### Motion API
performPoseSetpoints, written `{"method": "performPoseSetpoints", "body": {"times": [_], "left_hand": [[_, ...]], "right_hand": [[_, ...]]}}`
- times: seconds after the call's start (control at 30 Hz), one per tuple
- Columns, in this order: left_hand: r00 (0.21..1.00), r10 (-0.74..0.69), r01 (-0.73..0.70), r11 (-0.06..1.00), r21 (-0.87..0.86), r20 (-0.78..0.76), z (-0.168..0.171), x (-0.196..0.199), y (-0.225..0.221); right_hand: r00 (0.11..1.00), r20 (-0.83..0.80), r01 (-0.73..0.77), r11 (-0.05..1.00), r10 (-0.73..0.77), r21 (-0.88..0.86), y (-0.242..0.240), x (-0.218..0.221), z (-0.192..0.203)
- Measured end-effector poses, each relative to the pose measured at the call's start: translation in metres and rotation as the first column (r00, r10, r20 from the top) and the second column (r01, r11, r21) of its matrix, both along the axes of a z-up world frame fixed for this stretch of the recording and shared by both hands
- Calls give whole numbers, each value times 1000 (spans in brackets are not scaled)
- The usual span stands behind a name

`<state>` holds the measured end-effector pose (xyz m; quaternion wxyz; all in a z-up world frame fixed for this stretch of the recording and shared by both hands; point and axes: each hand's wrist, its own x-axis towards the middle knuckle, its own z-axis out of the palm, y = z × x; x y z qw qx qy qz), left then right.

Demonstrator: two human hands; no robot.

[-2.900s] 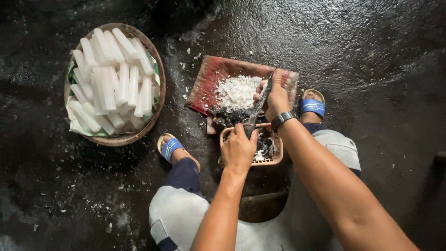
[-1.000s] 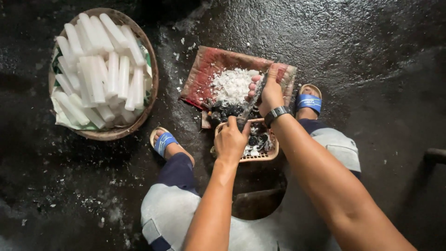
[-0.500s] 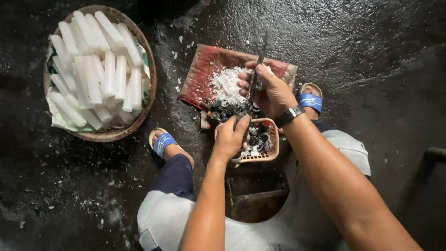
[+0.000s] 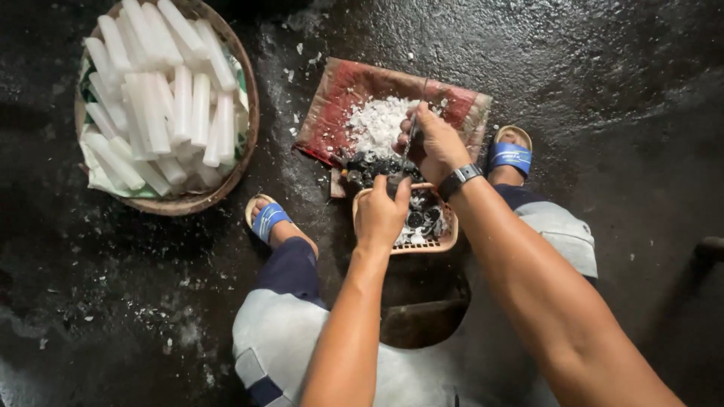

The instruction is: Scraping excess wax from small black molds using a metal tool and placing them in a basket.

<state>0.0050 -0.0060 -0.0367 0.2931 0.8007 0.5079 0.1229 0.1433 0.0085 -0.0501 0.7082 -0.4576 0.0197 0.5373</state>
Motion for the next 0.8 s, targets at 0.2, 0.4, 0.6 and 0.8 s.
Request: {"method": "performPoseSetpoints", "body": {"times": [0.2, 0.4, 0.6, 0.8], "left_hand": [[991, -4, -47, 923, -381, -132, 6, 7, 11], [998, -9, -32, 778, -627, -62, 13, 4, 34], [995, 99, -94, 772, -628, -28, 43, 2, 31], [1000, 29, -17, 821, -571, 12, 41, 5, 27]], "right_hand": [[997, 14, 82, 992, -81, -94, 3, 3, -22], [998, 32, 57, 980, -52, -190, 16, 16, -85], [998, -59, -46, 973, 33, -226, 8, 22, -14], [988, -147, -56, 998, 49, -42, 12, 26, -37]]}}
